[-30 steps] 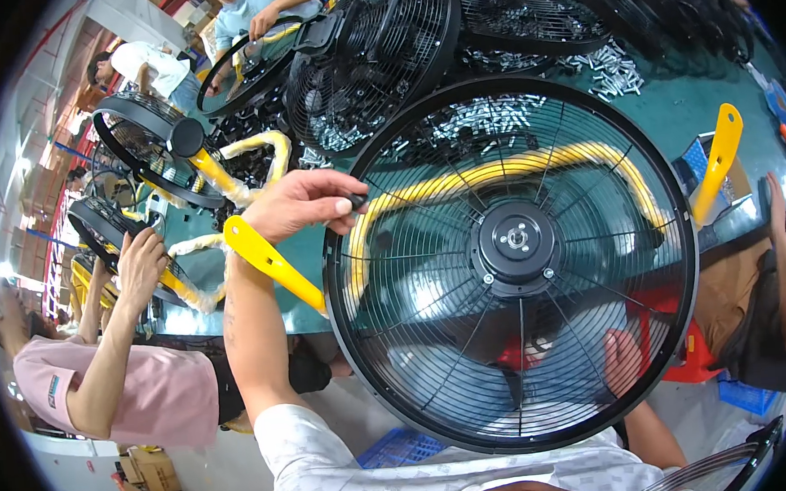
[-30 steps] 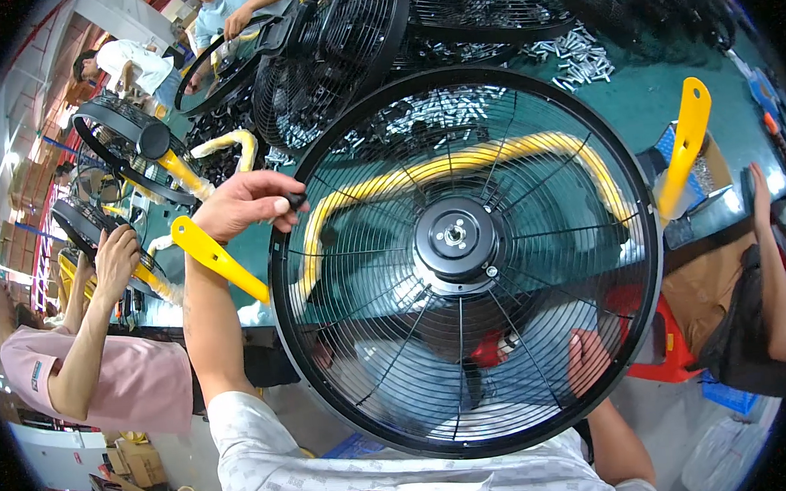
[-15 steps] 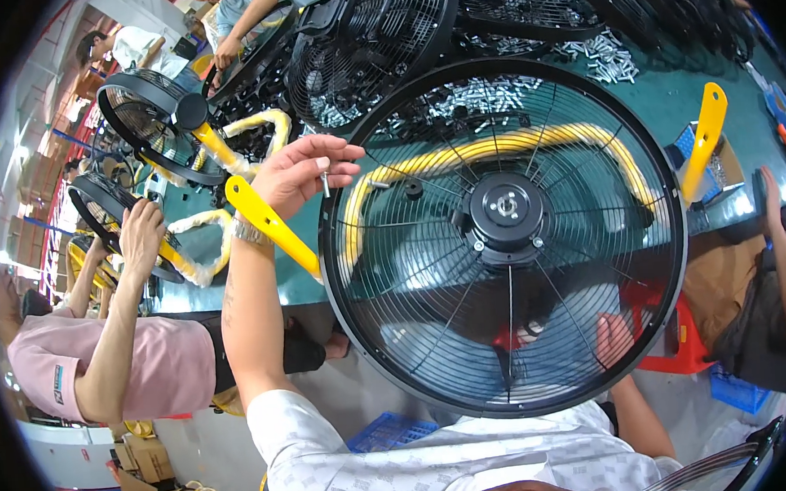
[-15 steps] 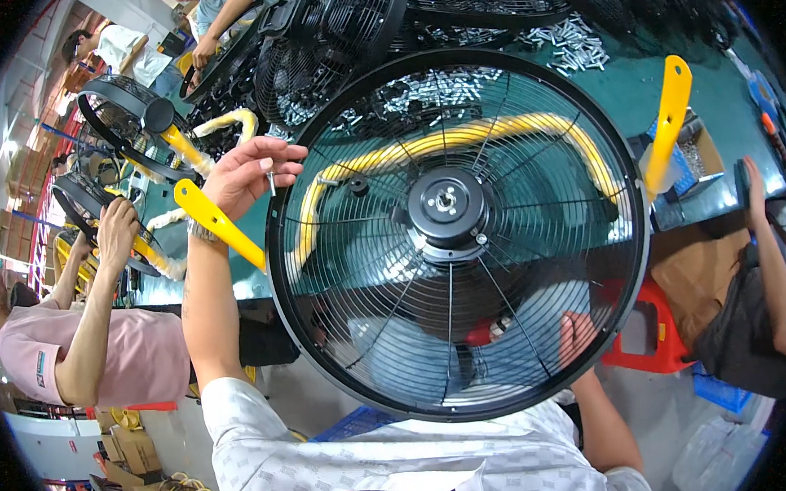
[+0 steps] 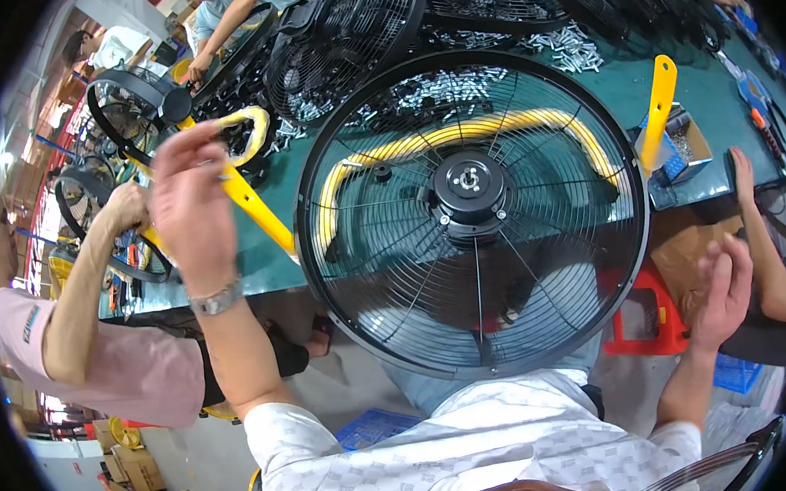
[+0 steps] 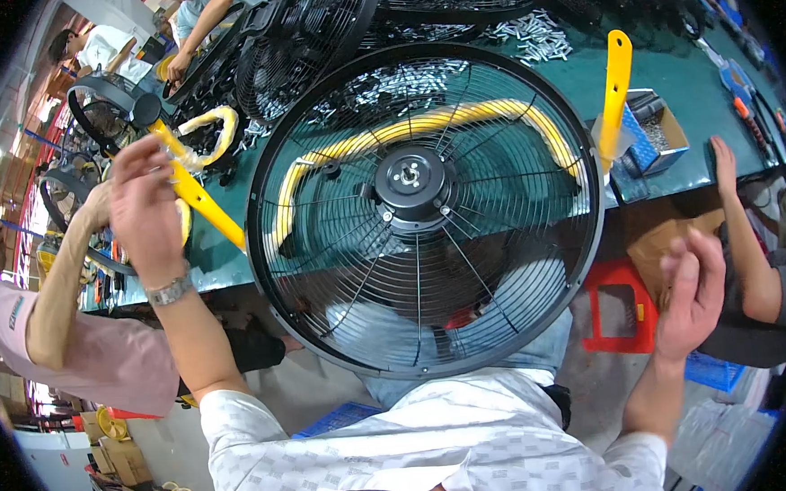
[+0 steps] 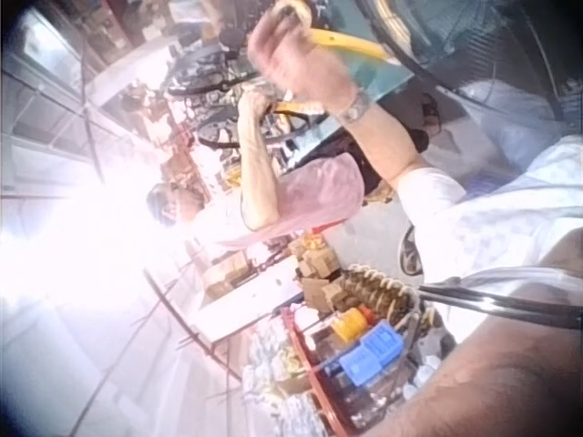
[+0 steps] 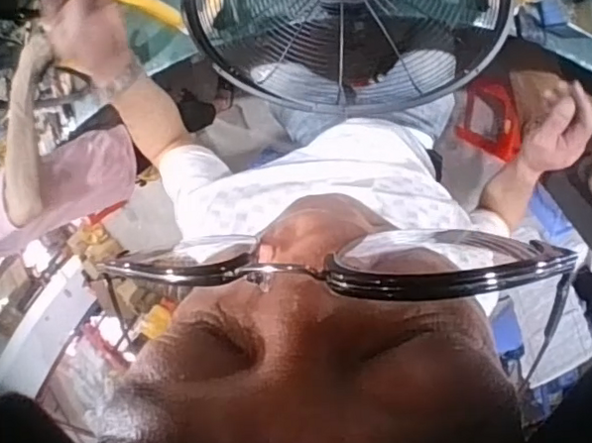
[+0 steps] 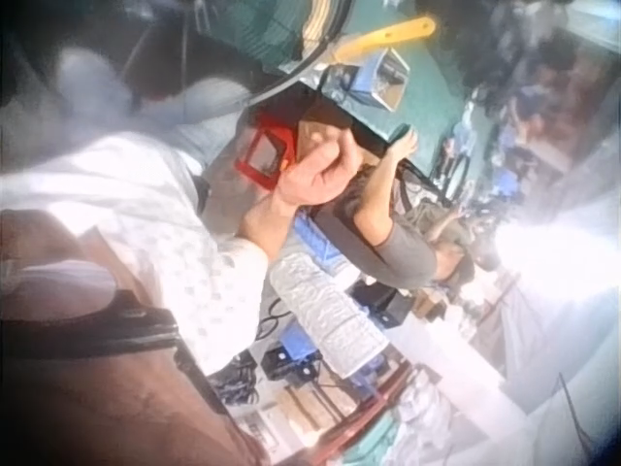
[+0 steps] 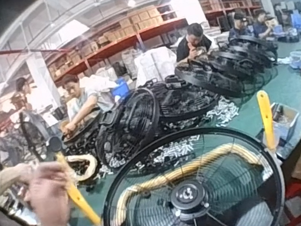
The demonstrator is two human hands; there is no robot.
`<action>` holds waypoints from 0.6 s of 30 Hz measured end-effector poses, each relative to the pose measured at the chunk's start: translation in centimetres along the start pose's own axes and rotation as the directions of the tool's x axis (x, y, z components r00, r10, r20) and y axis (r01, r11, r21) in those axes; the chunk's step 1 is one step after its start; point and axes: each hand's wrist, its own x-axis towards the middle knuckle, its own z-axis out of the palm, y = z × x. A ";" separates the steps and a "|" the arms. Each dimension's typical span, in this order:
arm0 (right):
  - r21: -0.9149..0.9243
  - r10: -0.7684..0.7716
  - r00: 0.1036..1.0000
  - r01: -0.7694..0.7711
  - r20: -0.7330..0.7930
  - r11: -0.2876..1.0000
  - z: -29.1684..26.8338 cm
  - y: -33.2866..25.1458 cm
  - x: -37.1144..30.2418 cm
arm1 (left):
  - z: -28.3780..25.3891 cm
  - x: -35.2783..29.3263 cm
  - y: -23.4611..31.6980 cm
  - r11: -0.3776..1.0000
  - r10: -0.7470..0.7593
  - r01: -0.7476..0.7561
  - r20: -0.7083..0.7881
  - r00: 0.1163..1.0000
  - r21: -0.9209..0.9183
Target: Assembling fan components and attaching yellow stands/frames to fan grilles.
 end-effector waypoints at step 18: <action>0.051 -0.029 -0.042 0.823 0.999 0.565 31.0 -7.1 5.4 | 5.0 -4.3 -1.1 0.676 -0.672 0.402 0.291 0.681 0.617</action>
